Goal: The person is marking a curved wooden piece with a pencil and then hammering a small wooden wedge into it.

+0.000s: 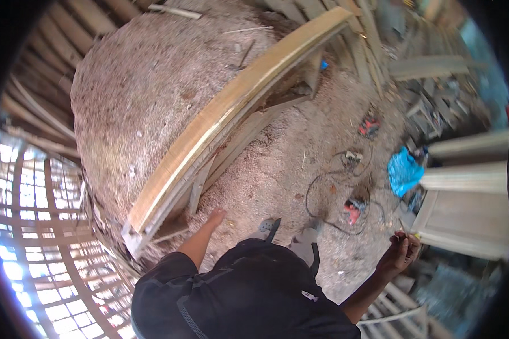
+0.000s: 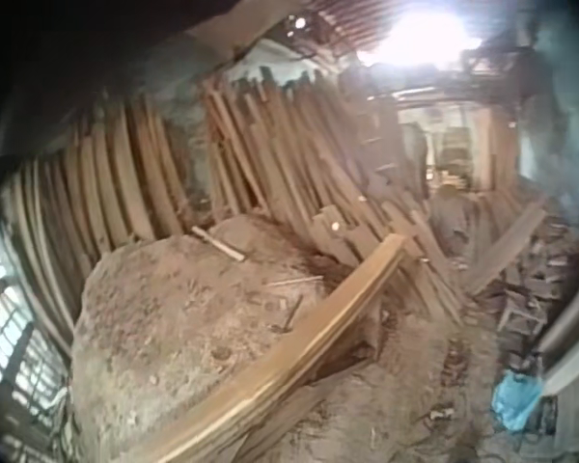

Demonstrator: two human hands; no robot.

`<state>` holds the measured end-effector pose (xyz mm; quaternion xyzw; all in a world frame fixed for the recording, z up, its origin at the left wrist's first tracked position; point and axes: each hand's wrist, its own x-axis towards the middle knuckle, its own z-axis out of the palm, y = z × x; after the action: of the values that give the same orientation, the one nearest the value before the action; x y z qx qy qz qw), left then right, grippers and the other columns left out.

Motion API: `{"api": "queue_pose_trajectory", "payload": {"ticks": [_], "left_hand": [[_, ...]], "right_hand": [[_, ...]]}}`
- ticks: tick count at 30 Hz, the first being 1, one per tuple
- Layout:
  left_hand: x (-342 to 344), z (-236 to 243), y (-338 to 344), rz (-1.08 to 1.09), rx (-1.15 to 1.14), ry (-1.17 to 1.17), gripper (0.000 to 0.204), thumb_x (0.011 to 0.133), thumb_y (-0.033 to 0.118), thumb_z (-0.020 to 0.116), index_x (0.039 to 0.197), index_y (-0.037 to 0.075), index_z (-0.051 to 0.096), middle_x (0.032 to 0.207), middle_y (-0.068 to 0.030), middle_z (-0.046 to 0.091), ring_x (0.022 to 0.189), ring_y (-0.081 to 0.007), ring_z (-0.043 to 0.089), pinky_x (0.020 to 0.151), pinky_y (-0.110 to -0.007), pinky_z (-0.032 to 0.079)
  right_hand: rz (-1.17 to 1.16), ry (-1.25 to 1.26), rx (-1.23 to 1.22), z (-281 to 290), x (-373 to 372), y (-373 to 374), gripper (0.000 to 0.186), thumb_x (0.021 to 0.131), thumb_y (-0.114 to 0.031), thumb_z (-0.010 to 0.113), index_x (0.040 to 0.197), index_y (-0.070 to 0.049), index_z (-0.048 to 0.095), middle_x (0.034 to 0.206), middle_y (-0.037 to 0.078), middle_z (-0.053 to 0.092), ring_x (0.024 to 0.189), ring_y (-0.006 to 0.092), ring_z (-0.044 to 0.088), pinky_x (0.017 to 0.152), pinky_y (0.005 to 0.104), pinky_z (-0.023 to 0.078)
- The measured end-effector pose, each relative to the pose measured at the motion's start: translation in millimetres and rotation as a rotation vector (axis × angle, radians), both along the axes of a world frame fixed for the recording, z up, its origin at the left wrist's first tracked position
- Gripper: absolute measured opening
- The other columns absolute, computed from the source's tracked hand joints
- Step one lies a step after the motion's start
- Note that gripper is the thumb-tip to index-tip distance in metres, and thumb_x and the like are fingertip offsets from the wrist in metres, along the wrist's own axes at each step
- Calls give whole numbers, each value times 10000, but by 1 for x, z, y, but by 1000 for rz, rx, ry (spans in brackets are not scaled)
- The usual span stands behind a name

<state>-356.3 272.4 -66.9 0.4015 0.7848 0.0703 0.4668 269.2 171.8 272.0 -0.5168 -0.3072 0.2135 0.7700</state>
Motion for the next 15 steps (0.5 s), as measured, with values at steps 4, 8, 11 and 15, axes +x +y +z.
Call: {"api": "queue_pose_trajectory", "payload": {"ticks": [4, 8, 11, 15], "left_hand": [[61, 6, 41, 339, 144, -217, 645, 961, 394, 686, 1471, 40, 510, 1225, -140, 670, 1059, -237, 640, 910, -393, 520], [155, 22, 44, 809, 126, -296, 713, 923, 438, 726, 1488, 81, 477, 1294, -125, 629, 1064, -252, 625, 906, -395, 509], [212, 60, 86, 956, 125, -335, 744, 911, 444, 736, 1519, 120, 456, 1326, -143, 629, 1124, -302, 632, 985, -408, 497], [242, 106, 200, 916, 455, -16, 856, 946, 488, 704, 1596, 75, 330, 1514, -227, 502, 1354, -358, 537, 1104, -426, 439]], "right_hand": [[270, -49, -129, -25, 58, 134, 156, 1031, -138, 597, 1163, -64, 636, 1027, 77, 697, 957, 183, 674, 796, 295, 529], [546, -112, -297, -49, 79, 278, 247, 1035, -125, 589, 1251, -21, 649, 1136, 75, 690, 976, 182, 675, 793, 308, 539], [734, -267, -341, -35, 66, 373, 263, 1044, -99, 574, 1275, -2, 654, 1177, 89, 703, 973, 166, 679, 794, 313, 546], [1079, -415, -313, -8, 15, 483, 221, 1043, -37, 567, 1224, 17, 683, 1090, 122, 749, 912, 127, 690, 783, 287, 554]]}}
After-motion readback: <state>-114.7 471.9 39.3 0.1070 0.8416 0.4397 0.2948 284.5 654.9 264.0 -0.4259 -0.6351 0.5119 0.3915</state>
